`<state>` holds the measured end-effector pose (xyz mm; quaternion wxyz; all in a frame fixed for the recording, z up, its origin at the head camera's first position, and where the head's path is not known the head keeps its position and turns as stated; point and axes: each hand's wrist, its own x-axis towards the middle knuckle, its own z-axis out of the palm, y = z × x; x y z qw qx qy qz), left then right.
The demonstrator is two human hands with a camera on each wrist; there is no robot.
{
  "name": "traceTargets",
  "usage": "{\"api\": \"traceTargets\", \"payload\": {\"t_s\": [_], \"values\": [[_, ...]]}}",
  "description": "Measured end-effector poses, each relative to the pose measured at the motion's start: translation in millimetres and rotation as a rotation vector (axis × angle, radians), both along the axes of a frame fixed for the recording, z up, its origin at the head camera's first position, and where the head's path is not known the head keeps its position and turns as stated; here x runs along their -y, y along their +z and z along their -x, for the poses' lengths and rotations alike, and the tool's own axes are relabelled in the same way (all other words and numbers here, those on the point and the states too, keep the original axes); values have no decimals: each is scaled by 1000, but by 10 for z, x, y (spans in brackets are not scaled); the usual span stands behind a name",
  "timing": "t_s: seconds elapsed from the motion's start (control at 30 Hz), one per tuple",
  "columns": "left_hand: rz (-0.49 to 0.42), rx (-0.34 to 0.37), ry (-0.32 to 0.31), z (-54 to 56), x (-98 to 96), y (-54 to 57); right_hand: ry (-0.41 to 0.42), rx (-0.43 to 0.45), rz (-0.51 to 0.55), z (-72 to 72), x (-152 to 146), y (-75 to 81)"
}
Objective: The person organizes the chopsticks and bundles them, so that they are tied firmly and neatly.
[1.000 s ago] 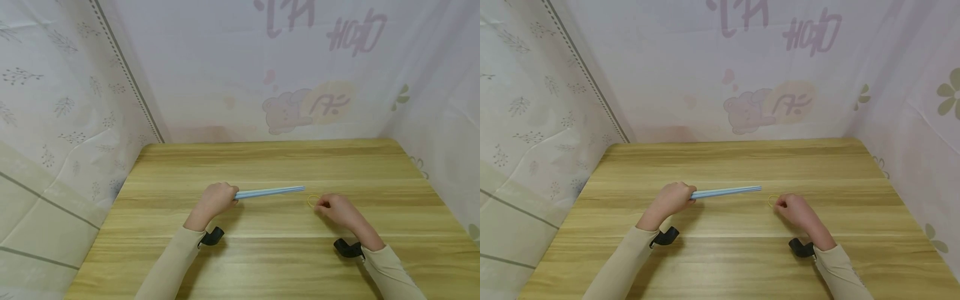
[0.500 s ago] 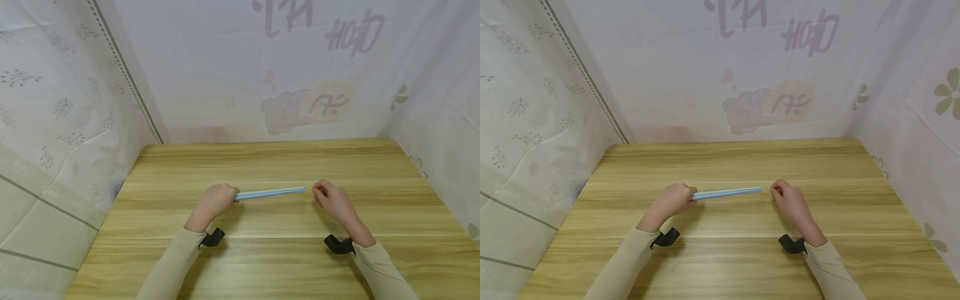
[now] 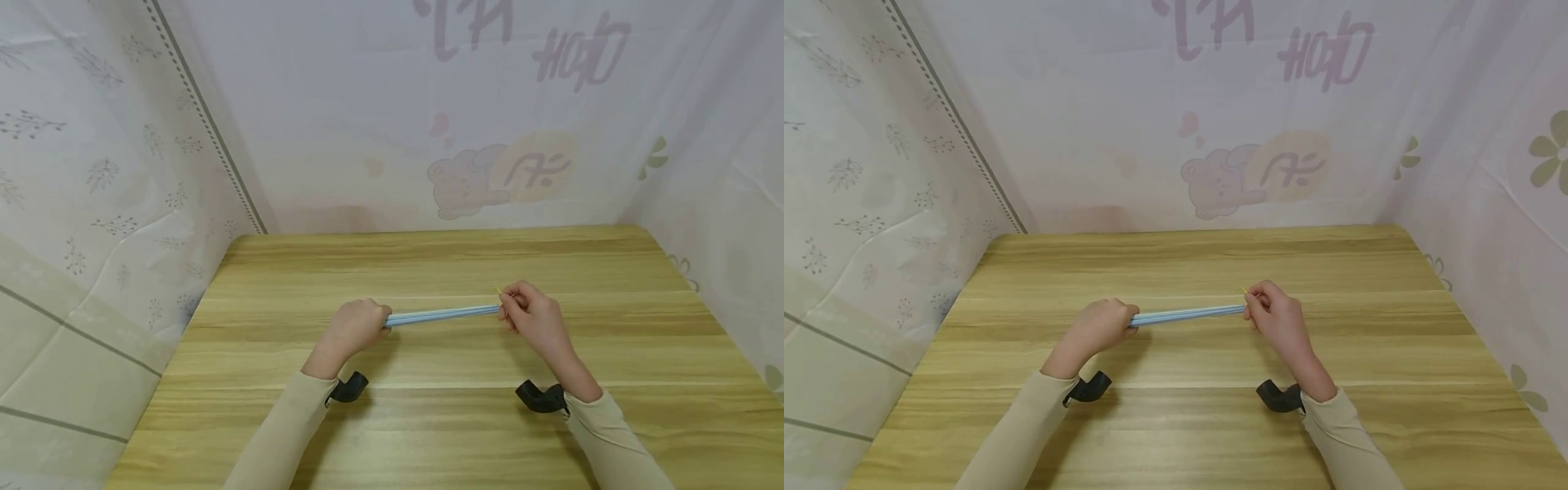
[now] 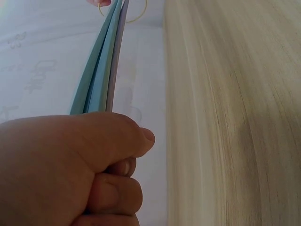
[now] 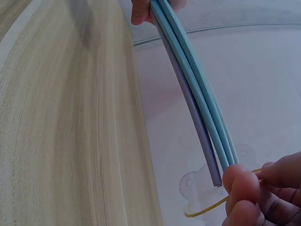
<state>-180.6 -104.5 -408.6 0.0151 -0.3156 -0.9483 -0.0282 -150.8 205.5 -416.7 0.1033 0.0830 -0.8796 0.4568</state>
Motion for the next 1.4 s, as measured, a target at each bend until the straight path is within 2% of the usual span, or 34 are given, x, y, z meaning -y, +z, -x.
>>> {"api": "traceTargets", "payload": {"t_s": [0.43,0.67,0.97,1.4], "values": [[-6,13,1,33,-23,5,46,33,23,-10,175,41],[-2,13,2,41,-32,-3,80,79,79,-25,333,50],[-6,27,23,60,-29,-14,111,94,116,-80,483,-3],[-1,0,33,87,16,49,92,230,175,-158,544,-127]]}}
